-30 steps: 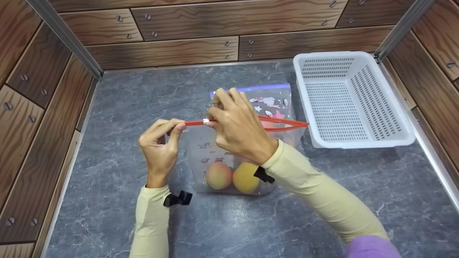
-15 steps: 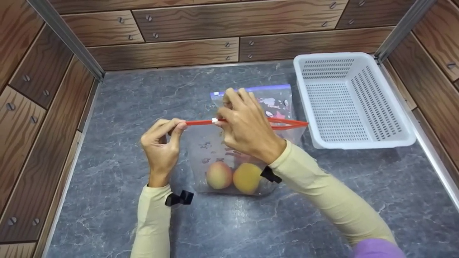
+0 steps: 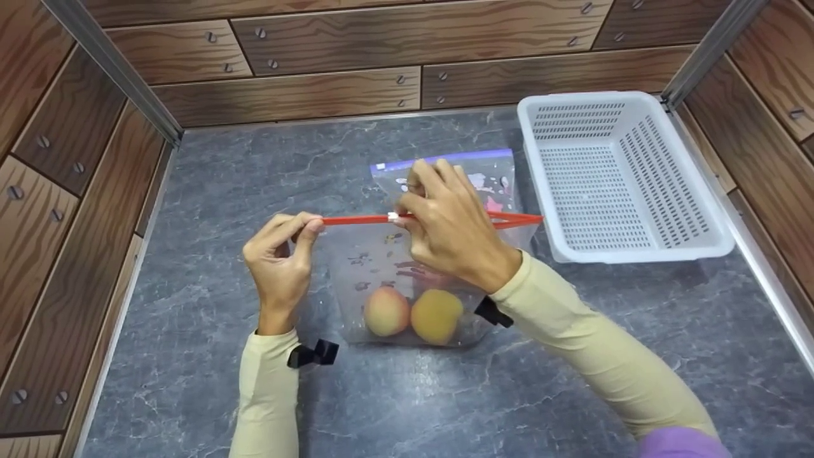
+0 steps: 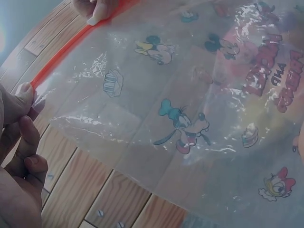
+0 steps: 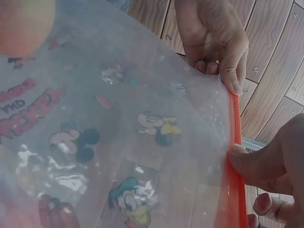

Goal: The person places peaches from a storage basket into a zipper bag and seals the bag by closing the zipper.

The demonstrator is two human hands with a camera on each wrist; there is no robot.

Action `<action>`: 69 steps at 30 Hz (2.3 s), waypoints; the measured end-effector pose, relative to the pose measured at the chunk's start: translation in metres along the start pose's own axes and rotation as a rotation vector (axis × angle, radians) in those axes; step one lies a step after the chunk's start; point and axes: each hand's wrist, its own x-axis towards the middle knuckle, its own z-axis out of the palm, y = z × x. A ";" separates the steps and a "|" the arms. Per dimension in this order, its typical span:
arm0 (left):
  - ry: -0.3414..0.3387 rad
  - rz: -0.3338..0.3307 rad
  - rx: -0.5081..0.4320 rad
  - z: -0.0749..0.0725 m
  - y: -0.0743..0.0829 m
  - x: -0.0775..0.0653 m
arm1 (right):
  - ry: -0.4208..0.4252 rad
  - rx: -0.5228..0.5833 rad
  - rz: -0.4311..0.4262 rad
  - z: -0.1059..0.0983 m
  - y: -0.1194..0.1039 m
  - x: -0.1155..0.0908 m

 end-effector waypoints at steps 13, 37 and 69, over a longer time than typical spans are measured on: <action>0.014 0.023 -0.004 -0.006 0.000 0.001 | -0.015 -0.028 -0.007 -0.019 0.022 -0.018; 0.032 -0.017 -0.010 -0.015 0.000 0.003 | -0.010 -0.063 0.074 -0.060 0.077 -0.063; -0.217 -0.499 -0.327 -0.022 -0.014 -0.039 | -0.066 0.706 0.554 -0.044 0.082 -0.100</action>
